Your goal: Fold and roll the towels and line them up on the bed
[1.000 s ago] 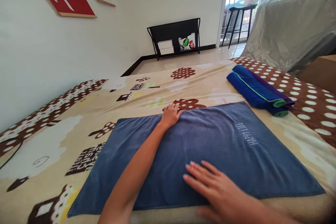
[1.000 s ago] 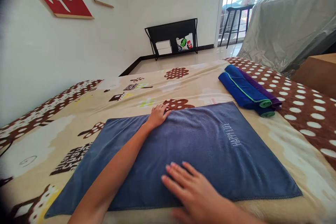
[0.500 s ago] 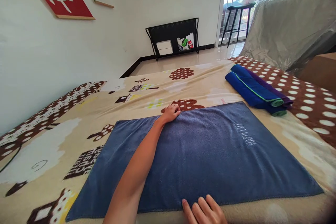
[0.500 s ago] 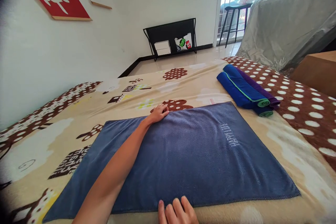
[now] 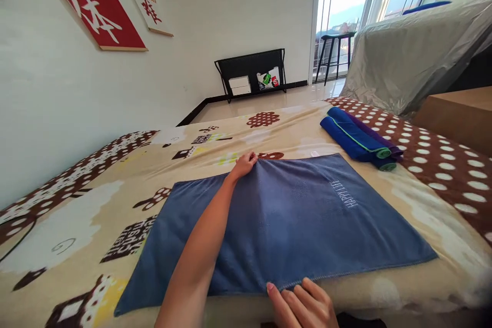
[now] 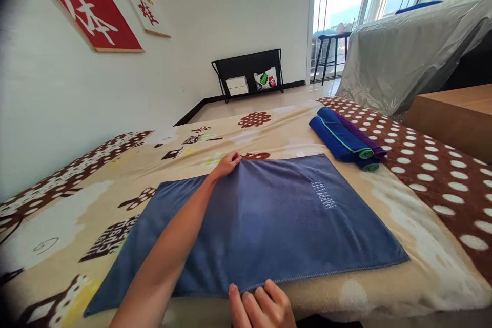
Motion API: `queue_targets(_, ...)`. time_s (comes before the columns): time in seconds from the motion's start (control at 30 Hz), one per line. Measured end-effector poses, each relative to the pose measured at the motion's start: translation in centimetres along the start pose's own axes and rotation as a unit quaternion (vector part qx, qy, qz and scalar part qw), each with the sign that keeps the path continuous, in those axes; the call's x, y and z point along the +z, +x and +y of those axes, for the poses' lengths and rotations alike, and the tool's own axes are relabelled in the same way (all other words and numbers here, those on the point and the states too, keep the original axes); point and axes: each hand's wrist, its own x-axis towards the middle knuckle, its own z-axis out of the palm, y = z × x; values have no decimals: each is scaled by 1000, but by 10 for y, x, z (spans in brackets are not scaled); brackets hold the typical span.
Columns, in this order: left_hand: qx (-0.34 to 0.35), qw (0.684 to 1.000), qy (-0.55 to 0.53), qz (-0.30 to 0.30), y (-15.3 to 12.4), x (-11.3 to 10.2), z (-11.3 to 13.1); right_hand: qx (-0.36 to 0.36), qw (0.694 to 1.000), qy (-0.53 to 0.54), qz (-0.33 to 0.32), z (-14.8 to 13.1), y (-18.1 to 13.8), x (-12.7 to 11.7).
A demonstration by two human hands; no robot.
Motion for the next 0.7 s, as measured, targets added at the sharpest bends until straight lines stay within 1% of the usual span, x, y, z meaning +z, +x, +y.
queue_targets(0.07,-1,997,-60,40,-1,-21,10,5,999,39,5,8,19,-20)
queue_targets(0.13,-3,988,-120,95,-4,-50,23,43,994,101,3,20,42,-44)
queue_targets(0.2,-6,973,-173,153,-10,-85,41,109,983,148,4,37,71,-68)
queue_targets(0.23,-5,965,-193,177,-14,-104,51,149,977,151,15,48,88,-78)
queue_targets(0.3,6,945,-246,215,-25,-143,72,223,959,164,59,73,126,-95)
queue_targets(0.33,16,933,-277,230,-32,-162,83,248,943,196,101,86,145,-101)
queue_targets(0.37,29,914,-323,243,-39,-180,94,268,915,258,155,99,166,-106)
queue_targets(0.4,39,903,-345,252,-47,-197,104,279,873,351,191,112,185,-110)
queue_targets(0.43,50,894,-361,260,-55,-213,114,293,832,431,191,123,204,-113)
queue_targets(0.47,62,890,-366,266,-63,-228,123,308,803,478,176,134,220,-117)
queue_targets(0.5,72,891,-357,271,-70,-241,131,309,791,502,164,144,235,-120)
queue_targets(0.53,83,893,-345,276,-76,-252,138,305,793,504,153,152,247,-123)
queue_targets(0.63,104,910,-279,289,-91,-281,153,281,837,447,145,172,272,-132)
queue_targets(0.7,106,917,-228,309,-96,-296,159,279,856,415,132,182,282,-137)
